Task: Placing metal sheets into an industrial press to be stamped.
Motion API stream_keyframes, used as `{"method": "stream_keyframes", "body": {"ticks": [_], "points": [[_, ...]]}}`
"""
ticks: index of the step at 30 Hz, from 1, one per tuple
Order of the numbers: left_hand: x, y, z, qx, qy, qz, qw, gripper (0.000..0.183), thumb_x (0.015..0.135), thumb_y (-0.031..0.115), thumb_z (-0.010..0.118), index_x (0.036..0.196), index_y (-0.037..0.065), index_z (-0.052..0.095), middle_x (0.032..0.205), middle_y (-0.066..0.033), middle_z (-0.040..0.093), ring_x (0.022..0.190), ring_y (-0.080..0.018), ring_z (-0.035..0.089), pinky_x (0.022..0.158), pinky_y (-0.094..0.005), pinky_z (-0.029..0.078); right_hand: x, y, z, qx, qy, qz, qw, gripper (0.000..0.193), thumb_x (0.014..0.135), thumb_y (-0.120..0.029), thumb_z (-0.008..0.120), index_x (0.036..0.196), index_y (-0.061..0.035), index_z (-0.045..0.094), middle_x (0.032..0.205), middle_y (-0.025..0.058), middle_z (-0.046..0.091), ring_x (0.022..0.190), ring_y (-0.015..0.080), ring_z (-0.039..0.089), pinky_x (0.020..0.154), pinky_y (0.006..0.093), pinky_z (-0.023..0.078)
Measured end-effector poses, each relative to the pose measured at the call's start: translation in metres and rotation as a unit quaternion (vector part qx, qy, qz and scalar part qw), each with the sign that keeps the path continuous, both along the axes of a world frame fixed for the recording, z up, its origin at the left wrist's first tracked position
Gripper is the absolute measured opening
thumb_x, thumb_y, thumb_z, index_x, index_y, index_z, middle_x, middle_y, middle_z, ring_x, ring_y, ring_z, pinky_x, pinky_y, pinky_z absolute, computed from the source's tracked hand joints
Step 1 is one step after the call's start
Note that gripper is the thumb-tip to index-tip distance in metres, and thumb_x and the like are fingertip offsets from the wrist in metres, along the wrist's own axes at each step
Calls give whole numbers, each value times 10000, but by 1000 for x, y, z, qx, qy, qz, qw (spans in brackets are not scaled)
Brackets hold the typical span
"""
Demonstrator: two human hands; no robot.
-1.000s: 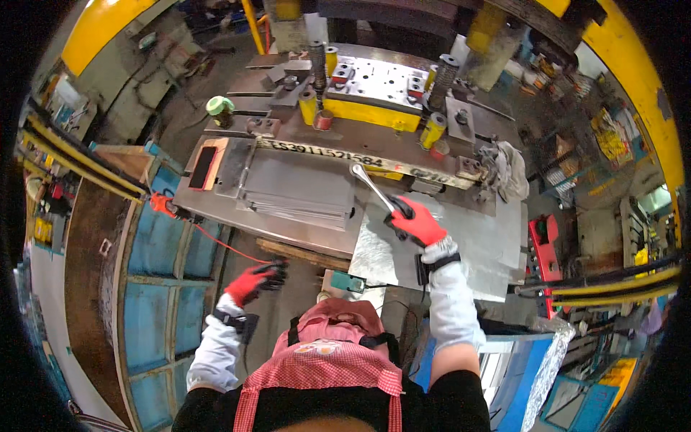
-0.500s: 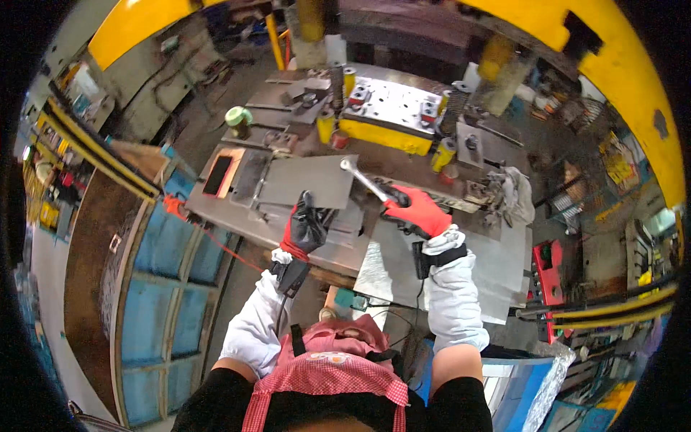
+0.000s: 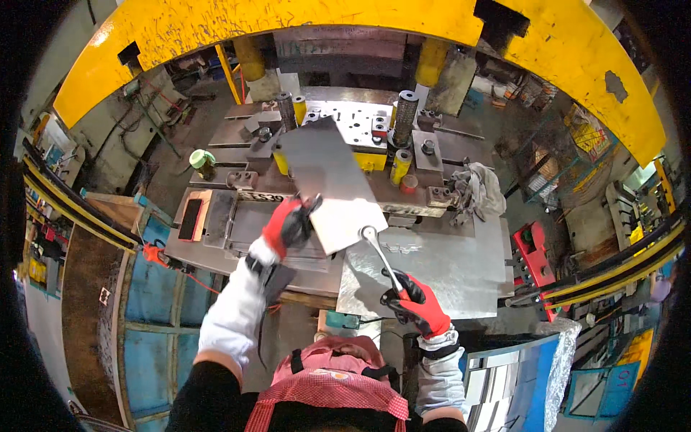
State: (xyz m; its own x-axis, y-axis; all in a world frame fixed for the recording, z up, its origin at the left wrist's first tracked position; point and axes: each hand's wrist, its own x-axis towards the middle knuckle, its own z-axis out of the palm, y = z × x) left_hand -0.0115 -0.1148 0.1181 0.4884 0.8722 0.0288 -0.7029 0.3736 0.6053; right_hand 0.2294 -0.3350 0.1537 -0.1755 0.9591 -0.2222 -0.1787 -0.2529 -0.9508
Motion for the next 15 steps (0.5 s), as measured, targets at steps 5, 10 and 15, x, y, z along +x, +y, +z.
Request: {"method": "stream_keyframes", "body": {"ticks": [5,10,15], "points": [[23,128,-29,87,258,-103,957,177,829,168,481,819,14,567,716,-152,553,697,-239,558,640,-349,435,-24,38,11,-43,92,-74,992,400,789,-122,612,1159,-55,475,692,-26,466,500,56,425,439,206,348],[9,150,-49,502,418,96,752,224,858,191,467,922,12,587,846,-147,607,747,-221,584,696,-290,450,-31,68,9,-50,62,-64,995,271,793,-136,605,1021,-49,488,656,-9,491,497,72,460,421,222,359],[8,98,-53,104,119,-11,987,384,917,347,423,1193,87,486,995,-64,601,897,-169,576,795,-346,485,-21,89,0,-36,47,-43,997,147,817,-177,596,892,-78,518,636,-15,483,482,69,448,422,229,349]]}}
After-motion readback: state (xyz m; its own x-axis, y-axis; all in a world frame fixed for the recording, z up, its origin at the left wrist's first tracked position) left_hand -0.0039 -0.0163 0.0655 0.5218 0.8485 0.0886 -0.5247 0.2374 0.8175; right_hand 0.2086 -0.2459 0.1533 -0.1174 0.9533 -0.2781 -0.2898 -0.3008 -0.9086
